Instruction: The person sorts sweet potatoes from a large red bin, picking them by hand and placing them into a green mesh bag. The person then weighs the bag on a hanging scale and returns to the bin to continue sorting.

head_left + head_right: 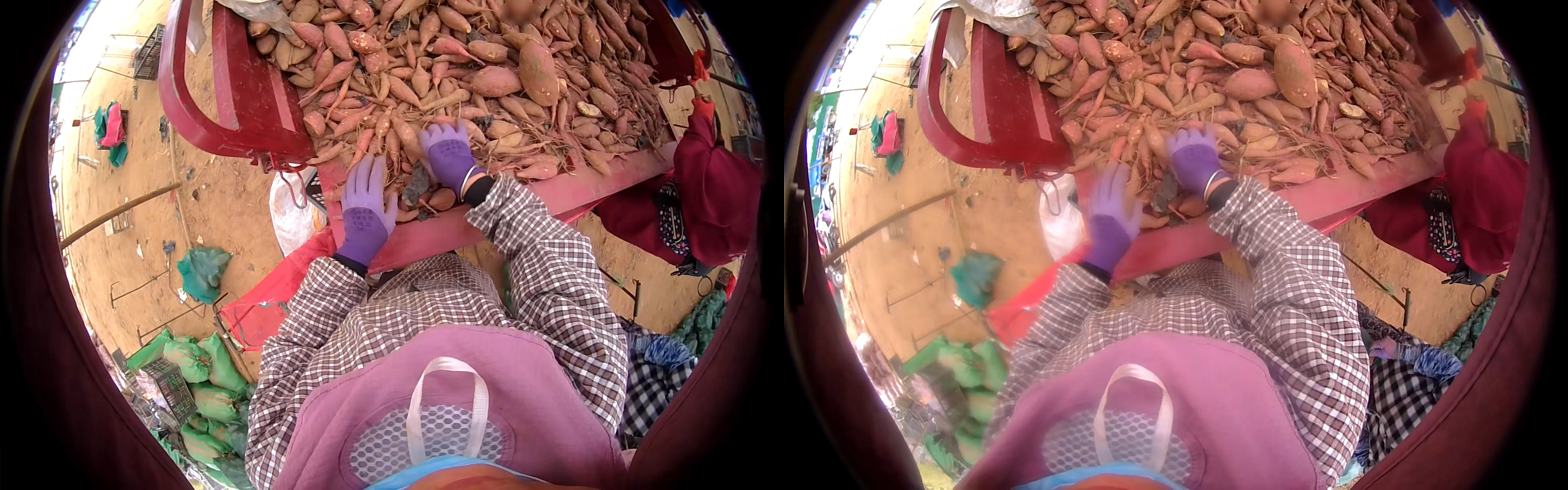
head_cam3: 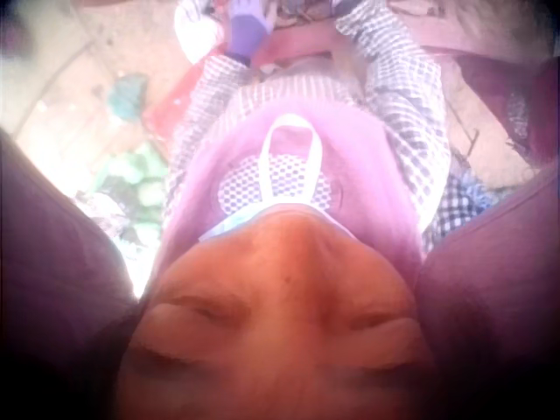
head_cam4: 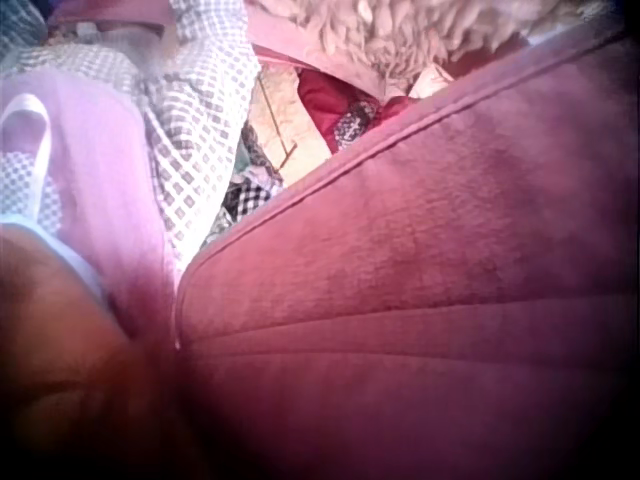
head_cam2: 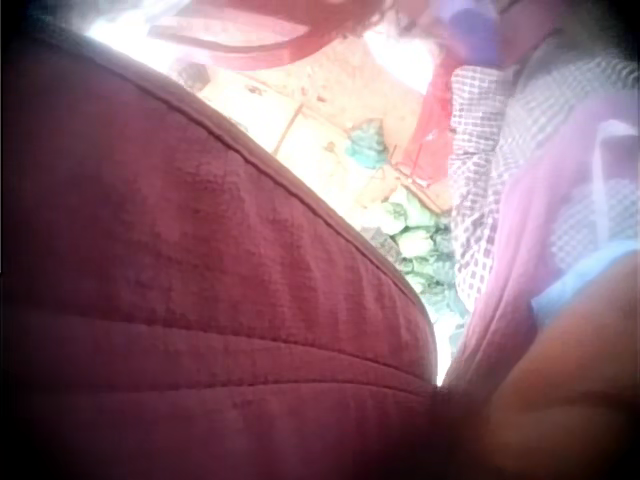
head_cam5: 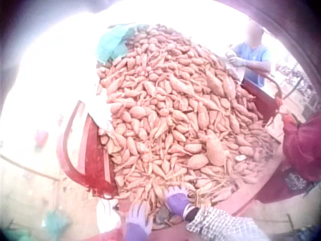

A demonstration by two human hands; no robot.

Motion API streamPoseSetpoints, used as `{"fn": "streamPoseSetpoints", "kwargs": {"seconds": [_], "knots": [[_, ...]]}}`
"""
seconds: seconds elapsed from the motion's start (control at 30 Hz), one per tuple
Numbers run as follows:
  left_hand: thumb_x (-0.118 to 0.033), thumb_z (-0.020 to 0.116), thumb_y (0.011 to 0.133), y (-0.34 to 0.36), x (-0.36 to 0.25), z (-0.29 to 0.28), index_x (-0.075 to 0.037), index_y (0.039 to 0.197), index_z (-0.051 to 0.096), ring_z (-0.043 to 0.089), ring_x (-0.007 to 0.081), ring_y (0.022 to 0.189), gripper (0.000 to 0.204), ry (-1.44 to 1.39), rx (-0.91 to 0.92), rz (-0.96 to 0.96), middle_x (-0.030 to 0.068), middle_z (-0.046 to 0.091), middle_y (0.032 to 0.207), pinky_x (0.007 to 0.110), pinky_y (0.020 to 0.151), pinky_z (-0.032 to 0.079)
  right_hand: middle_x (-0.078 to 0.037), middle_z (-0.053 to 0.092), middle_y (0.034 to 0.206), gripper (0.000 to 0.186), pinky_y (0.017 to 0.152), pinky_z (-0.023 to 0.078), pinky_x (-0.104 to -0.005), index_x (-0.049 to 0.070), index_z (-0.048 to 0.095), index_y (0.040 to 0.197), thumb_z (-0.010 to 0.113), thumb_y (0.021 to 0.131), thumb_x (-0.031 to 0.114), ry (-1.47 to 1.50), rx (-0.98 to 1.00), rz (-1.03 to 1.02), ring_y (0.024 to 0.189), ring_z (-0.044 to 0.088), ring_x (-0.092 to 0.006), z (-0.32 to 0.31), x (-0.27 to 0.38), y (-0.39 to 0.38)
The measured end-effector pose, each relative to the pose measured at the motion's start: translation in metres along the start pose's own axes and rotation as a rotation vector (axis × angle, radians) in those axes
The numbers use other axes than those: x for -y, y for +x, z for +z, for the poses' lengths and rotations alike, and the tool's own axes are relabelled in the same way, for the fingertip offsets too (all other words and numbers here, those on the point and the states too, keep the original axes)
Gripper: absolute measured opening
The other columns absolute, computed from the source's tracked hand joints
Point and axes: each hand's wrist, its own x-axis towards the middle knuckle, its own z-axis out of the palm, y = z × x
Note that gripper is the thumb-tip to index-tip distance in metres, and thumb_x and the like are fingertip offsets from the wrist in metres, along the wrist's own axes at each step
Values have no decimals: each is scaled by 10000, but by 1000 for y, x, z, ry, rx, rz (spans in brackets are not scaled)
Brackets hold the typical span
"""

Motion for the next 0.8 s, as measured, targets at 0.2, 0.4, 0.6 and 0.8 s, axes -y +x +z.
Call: {"fn": "streamPoseSetpoints", "kwargs": {"seconds": [0.2, 0.4, 0.6, 0.8], "knots": [[-205, 688, 728, 38, -14, 50, -101, 1400, 456, 516, 290, 1210, 719, 197, 359, 247, 109, 592, 1231, 481, 1097, 326, -88, 631, 1075, 421, 1030, 371, -501, 81, 618, 1139, 698, 793, 307, 265, -203, -312, 1065, 586, -275, -2, -13, -68], [-228, 715, 789, 39, -17, 40, -44, 1280, 565, 619, 345, 1054, 545, -151, 226, -275, 176, 652, 1125, 402, 922, 481, -119, 636, 1133, 409, 944, 452, -454, 70, 639, 1146, 681, 842, 342, 509, -354, 286, 1094, 571, -340, -32, -147, -109], [-273, 699, 851, 37, 11, 17, 24, 1270, 568, 637, 305, 1045, 530, -514, -19, -637, 203, 653, 1158, 360, 886, 494, -139, 610, 1232, 615, 898, 487, -458, 60, 583, 1222, 744, 763, 436, 92, -52, 220, 1100, 586, -347, 18, -170, -137], [-328, 693, 893, 10, 12, 29, 15, 1202, 569, 640, 210, 857, 479, -895, 39, -930, 117, 641, 987, 320, 705, 549, -192, 686, 852, 313, 715, 517, -435, 14, 676, 963, 633, 891, 316, 349, -338, 123, 814, 667, -350, -40, -147, 10]]}}
